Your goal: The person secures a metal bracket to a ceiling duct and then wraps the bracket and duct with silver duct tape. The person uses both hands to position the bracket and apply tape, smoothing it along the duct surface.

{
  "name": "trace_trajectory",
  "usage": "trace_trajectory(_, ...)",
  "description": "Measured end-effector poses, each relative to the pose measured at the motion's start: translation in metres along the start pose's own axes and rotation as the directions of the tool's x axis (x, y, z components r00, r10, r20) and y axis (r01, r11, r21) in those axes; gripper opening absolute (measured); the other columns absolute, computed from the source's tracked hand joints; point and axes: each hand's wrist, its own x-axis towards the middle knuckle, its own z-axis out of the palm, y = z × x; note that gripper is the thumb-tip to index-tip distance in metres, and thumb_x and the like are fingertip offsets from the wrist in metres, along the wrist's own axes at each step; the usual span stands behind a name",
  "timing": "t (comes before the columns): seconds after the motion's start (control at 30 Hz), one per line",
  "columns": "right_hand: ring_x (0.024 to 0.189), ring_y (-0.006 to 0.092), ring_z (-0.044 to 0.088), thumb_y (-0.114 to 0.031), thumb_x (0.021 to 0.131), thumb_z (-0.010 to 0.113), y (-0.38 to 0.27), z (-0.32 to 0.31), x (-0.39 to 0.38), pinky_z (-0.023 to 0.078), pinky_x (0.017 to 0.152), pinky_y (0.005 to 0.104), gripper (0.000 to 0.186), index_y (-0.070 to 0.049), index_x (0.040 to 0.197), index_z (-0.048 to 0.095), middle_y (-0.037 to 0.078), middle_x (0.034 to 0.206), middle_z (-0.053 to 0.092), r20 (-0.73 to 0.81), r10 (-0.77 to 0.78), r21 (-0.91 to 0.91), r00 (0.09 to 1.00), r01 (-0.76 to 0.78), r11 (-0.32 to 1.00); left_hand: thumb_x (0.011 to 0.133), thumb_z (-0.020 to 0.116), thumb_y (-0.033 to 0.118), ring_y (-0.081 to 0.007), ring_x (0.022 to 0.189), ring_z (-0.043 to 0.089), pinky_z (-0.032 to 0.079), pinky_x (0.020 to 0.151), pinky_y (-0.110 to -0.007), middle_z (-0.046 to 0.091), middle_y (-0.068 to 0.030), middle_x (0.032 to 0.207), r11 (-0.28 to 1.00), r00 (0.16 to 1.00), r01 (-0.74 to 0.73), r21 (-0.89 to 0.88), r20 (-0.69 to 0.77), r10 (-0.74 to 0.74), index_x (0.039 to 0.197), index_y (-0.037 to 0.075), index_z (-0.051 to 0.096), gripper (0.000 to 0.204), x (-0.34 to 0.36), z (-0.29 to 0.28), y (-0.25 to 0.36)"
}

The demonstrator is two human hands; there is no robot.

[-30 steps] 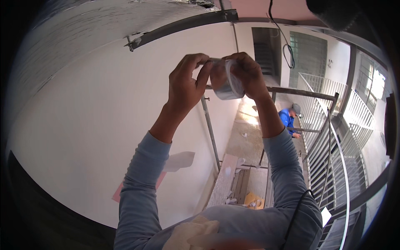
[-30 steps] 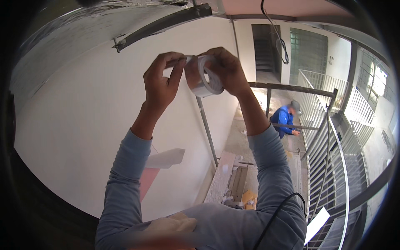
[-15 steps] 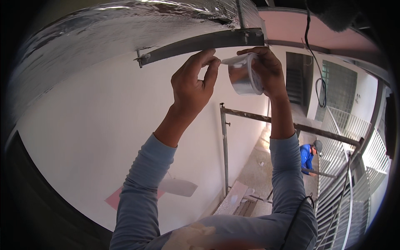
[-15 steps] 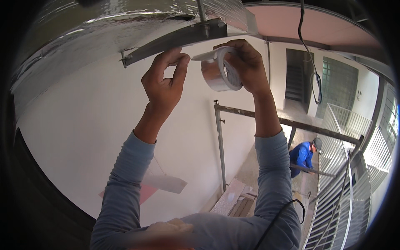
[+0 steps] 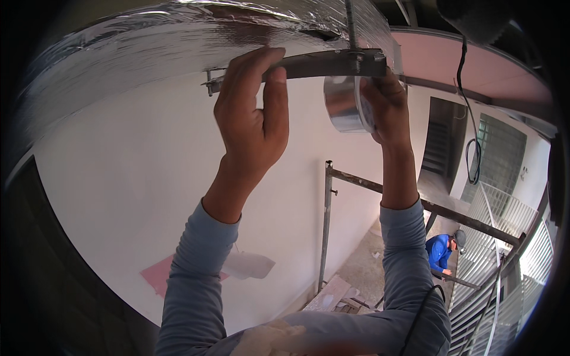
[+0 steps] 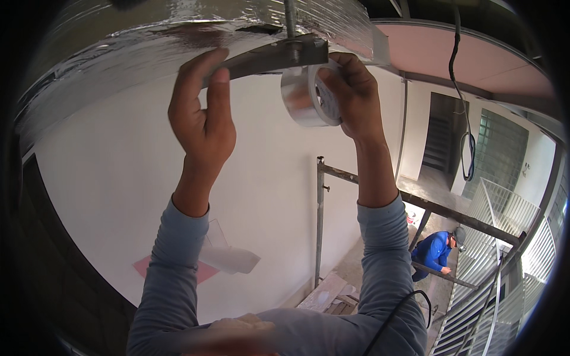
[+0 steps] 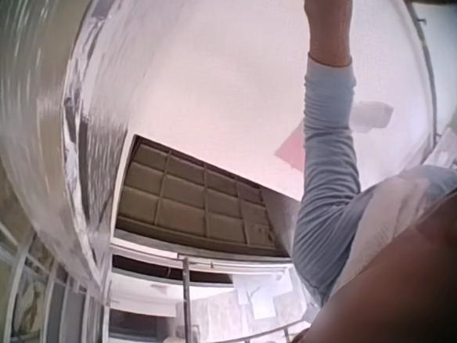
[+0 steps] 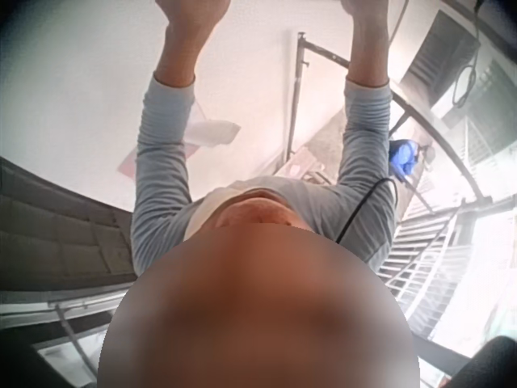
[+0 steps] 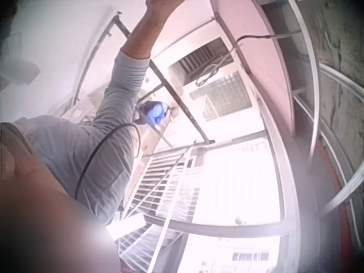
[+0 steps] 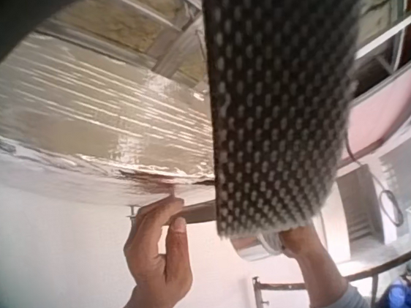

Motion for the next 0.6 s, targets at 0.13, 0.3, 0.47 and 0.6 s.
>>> trace_trajectory(0.13, 0.102, 0.0104, 0.066, -0.002, 0.099, 0.064, 0.004, 0.008, 0.0, 0.052, 0.09, 0.0275, 0.032, -0.002, 0.131, 0.065, 0.005, 0.115, 0.072, -0.043, 0.013, 0.05, 0.999, -0.01, 0.999, 0.107, 0.059, 0.02, -0.0213, 0.103, 0.067, 0.051, 0.092, -0.032, 0.073, -0.0134, 0.114, 0.995, 0.982, 0.1, -0.005, 0.16, -0.098, 0.122, -0.001, 0.068, 0.027, 0.007, -0.006, 0.001)
trace_trajectory(0.3, 0.101, 0.0125, 0.066, -0.001, 0.097, 0.065, 0.017, 0.01, 0.003, 0.052, 0.089, 0.0293, 0.027, -0.002, 0.124, 0.066, 0.005, 0.112, 0.071, -0.08, 0.081, 0.04, 0.993, -0.078, 0.996, 0.106, 0.059, 0.026, -0.0274, 0.085, 0.068, 0.053, 0.078, -0.038, 0.072, -0.0185, 0.097, 0.978, 0.935, 0.202, -0.052, 0.307, -0.177, 0.113, -0.003, 0.069, 0.032, 0.021, -0.016, -0.002)
trace_trajectory(0.47, 0.102, 0.0162, 0.065, 0.001, 0.093, 0.067, 0.036, 0.019, 0.01, 0.052, 0.092, 0.034, 0.028, -0.002, 0.121, 0.065, 0.007, 0.112, 0.069, -0.14, 0.036, -0.054, 0.989, -0.044, 0.998, 0.109, 0.055, 0.033, -0.0233, 0.088, 0.07, 0.053, 0.08, -0.035, 0.073, -0.0194, 0.095, 0.827, 0.731, 0.533, 0.182, 0.394, -0.557, 0.116, -0.001, 0.072, 0.039, 0.025, -0.026, -0.015)
trace_trajectory(0.6, 0.107, 0.0164, 0.063, 0.003, 0.091, 0.067, 0.044, 0.028, 0.01, 0.051, 0.094, 0.0348, 0.03, -0.001, 0.121, 0.063, 0.008, 0.114, 0.068, -0.126, 0.035, -0.097, 0.991, -0.047, 0.994, 0.104, 0.06, 0.028, -0.041, 0.092, 0.07, 0.054, 0.082, -0.043, 0.073, -0.0242, 0.097, 0.886, 0.811, 0.392, 0.248, 0.361, -0.46, 0.112, 0.0, 0.073, 0.032, 0.017, -0.021, -0.037)
